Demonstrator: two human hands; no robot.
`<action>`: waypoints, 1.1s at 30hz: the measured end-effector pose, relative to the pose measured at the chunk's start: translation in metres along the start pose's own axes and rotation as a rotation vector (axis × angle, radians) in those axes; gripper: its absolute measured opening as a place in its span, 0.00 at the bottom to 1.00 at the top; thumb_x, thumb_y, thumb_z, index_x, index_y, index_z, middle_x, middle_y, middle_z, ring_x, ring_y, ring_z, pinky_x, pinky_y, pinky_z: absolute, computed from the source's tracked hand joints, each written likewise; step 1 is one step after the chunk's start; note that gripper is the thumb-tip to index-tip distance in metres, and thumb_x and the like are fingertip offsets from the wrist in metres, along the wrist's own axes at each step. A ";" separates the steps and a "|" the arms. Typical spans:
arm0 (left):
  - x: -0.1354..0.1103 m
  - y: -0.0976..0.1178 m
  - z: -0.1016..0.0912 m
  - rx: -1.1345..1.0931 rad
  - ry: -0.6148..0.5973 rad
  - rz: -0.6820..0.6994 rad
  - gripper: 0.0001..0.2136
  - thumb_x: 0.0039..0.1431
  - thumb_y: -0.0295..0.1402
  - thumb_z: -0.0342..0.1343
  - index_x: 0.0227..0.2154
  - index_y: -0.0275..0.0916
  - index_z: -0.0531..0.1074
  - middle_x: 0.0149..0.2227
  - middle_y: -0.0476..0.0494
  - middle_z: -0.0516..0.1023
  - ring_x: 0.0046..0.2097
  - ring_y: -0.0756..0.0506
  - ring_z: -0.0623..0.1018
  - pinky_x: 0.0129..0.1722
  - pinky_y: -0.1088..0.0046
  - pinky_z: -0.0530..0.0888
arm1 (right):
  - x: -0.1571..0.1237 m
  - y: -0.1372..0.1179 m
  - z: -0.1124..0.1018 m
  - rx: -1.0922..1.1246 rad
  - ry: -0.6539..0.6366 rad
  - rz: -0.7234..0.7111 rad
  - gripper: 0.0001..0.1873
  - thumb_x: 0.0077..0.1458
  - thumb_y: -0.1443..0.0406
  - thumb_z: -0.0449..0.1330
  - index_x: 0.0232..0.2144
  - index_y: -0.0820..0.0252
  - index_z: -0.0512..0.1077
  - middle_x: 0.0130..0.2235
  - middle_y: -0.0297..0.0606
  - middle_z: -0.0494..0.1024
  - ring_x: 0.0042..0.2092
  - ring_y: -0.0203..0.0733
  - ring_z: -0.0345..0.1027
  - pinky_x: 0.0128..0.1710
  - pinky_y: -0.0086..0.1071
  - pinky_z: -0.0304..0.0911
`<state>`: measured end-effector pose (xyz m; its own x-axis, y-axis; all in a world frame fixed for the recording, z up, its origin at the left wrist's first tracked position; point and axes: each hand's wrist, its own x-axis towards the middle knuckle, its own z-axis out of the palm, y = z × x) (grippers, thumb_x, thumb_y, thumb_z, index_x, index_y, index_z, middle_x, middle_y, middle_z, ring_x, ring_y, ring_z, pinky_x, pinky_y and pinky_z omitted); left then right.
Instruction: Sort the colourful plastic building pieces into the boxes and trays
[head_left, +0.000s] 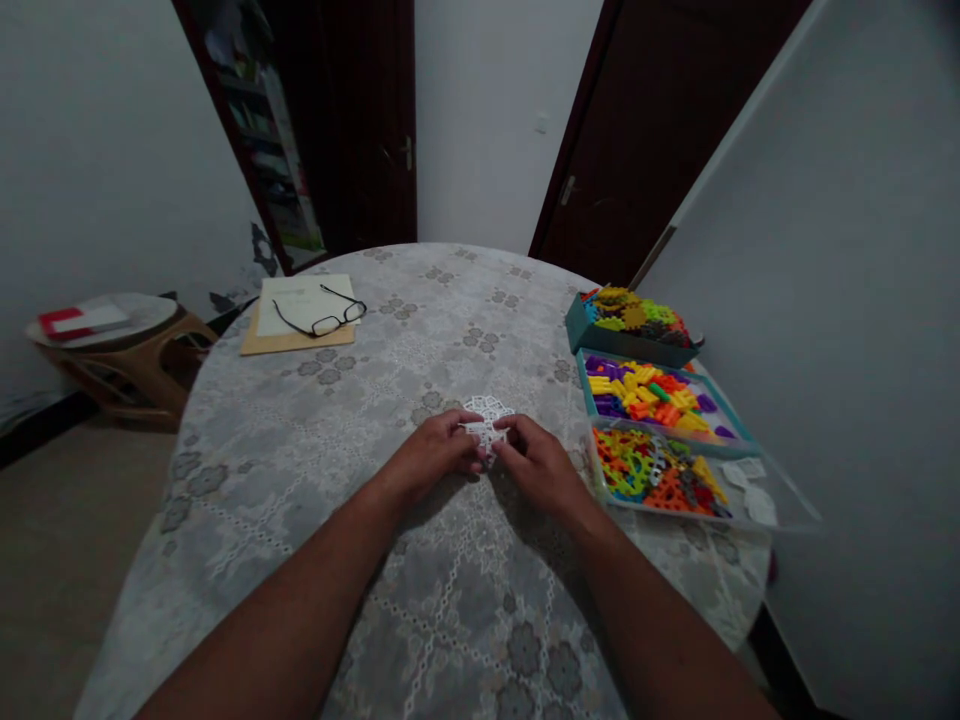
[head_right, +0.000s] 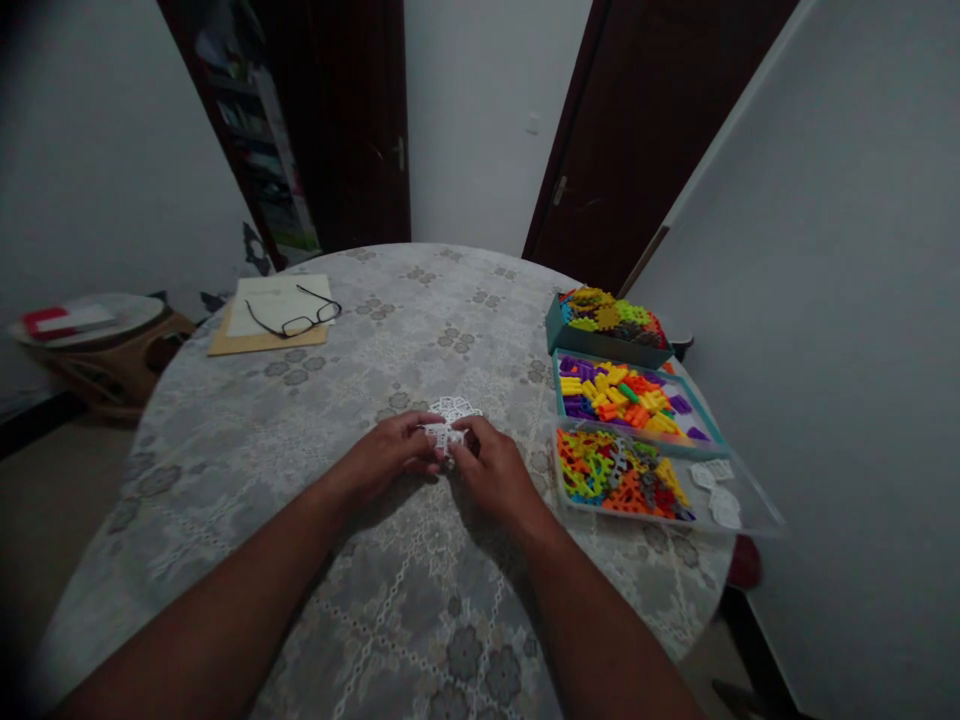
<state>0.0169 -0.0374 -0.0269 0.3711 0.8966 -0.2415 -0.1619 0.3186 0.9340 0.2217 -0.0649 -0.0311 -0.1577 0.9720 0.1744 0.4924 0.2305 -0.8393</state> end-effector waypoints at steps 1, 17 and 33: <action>-0.001 -0.001 0.000 0.011 -0.019 0.005 0.21 0.58 0.28 0.67 0.55 0.32 0.76 0.40 0.35 0.84 0.37 0.44 0.84 0.40 0.66 0.83 | -0.001 -0.001 0.005 0.022 0.012 0.011 0.12 0.66 0.58 0.61 0.49 0.53 0.77 0.34 0.31 0.77 0.35 0.42 0.70 0.36 0.34 0.61; 0.004 0.007 -0.006 -0.112 0.226 -0.003 0.15 0.64 0.26 0.58 0.52 0.37 0.74 0.45 0.36 0.82 0.37 0.43 0.86 0.29 0.69 0.83 | -0.004 0.005 0.018 -0.550 0.010 -0.007 0.13 0.66 0.62 0.65 0.52 0.58 0.77 0.52 0.47 0.79 0.49 0.50 0.75 0.48 0.38 0.66; 0.004 0.002 -0.001 -0.059 0.188 0.001 0.15 0.63 0.26 0.59 0.52 0.36 0.74 0.40 0.38 0.81 0.37 0.43 0.85 0.30 0.69 0.83 | 0.002 0.010 0.010 -0.257 0.078 0.019 0.15 0.71 0.60 0.55 0.30 0.54 0.67 0.32 0.35 0.74 0.36 0.42 0.67 0.37 0.34 0.57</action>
<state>0.0169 -0.0326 -0.0264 0.1942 0.9368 -0.2909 -0.2176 0.3303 0.9185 0.2176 -0.0608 -0.0449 -0.0845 0.9745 0.2077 0.6977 0.2067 -0.6860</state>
